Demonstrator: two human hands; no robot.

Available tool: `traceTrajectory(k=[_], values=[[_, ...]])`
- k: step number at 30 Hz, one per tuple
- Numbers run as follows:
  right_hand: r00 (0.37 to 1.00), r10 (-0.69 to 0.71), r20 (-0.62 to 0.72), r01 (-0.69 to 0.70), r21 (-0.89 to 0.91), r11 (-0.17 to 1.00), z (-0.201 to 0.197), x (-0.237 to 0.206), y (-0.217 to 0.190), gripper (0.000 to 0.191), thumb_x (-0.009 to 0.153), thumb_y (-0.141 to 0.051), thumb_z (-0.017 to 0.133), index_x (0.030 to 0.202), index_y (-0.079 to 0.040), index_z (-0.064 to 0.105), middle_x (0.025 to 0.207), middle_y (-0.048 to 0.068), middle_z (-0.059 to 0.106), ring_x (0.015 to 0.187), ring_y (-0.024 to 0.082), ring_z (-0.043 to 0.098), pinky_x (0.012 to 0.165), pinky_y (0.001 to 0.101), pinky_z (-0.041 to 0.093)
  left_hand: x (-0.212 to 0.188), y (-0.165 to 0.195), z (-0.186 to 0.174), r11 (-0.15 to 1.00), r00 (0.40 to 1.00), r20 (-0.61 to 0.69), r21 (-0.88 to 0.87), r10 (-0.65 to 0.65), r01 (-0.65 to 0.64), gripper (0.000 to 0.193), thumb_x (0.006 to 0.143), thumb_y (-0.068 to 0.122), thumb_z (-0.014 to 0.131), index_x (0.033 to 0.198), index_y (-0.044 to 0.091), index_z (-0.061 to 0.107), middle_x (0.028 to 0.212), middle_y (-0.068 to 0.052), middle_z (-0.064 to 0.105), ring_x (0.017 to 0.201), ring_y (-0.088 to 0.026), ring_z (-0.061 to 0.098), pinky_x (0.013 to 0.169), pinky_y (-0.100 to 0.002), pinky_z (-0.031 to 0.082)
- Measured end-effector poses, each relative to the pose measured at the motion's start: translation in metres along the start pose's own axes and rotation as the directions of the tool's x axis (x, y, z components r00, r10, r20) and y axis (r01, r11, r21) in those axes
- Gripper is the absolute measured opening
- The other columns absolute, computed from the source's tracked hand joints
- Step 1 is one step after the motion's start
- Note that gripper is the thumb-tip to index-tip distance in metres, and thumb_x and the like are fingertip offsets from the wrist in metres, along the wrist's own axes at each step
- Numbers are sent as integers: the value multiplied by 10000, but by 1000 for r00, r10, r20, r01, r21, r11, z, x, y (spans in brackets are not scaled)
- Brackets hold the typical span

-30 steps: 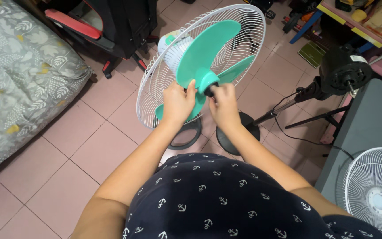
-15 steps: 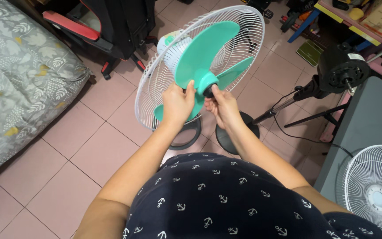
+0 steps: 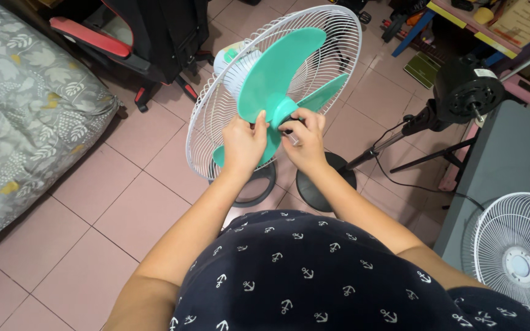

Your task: The person disassembles a white pedestal fan, unscrewing the rear cap and removing the blade assembly and front grill, then reassembles it by refitting the grill and tightening the hub. They then move to a black fan on the table, removing its front grill and working on the blade and motor hub.

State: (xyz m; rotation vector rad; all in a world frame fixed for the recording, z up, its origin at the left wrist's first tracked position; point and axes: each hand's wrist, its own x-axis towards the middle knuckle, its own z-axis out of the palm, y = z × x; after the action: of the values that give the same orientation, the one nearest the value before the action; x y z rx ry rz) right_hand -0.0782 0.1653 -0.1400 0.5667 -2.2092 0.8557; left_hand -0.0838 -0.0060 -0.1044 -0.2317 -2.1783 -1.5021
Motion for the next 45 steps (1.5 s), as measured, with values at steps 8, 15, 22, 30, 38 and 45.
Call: traceTrajectory(k=[8,15,22,30,38,45], values=[[894,447,41,-398,533,747,20,-26,18,586,823,76,815,1323,-66,543,1319,55,416,1101,136,489,886,265,517,-2,2,0,999,1000,-8,-49,3,-4,189,970,162,685,922,-21,691,798,-142,721,676,-248,757,604,-356,568],[886,463,9,-321,732,601,43,-49,40,557,881,120,761,1325,-26,459,1242,53,484,1057,124,590,844,251,557,-3,3,-4,999,999,16,9,43,-43,173,938,148,732,924,-21,696,768,-169,687,642,-273,714,599,-369,557],[848,528,42,-363,771,522,47,-48,38,494,920,107,762,1315,-8,489,1160,50,508,979,86,569,790,227,547,-4,4,-9,999,999,33,-13,30,-30,213,918,168,767,958,-23,681,802,-166,692,662,-264,714,614,-363,561],[835,550,-4,-476,498,725,38,-31,21,504,854,21,843,1286,12,583,1171,31,456,982,94,538,694,199,516,-5,0,-11,990,993,45,-83,-109,113,264,908,168,777,1049,-22,661,878,-133,766,735,-191,772,669,-307,598],[832,555,11,-469,550,691,40,-34,22,630,834,8,848,1342,-33,477,1217,43,441,1017,109,514,693,209,537,-13,-5,-15,985,987,46,-71,-154,157,309,876,157,795,1089,-21,658,892,-128,775,727,-180,775,647,-297,607],[821,570,35,-489,557,671,44,-40,28,691,829,-3,861,1378,-36,443,1242,64,455,1017,111,522,693,213,532,-18,-8,-17,985,983,95,-42,-160,165,315,884,165,800,1107,-13,667,894,-126,783,753,-176,787,662,-299,616]])
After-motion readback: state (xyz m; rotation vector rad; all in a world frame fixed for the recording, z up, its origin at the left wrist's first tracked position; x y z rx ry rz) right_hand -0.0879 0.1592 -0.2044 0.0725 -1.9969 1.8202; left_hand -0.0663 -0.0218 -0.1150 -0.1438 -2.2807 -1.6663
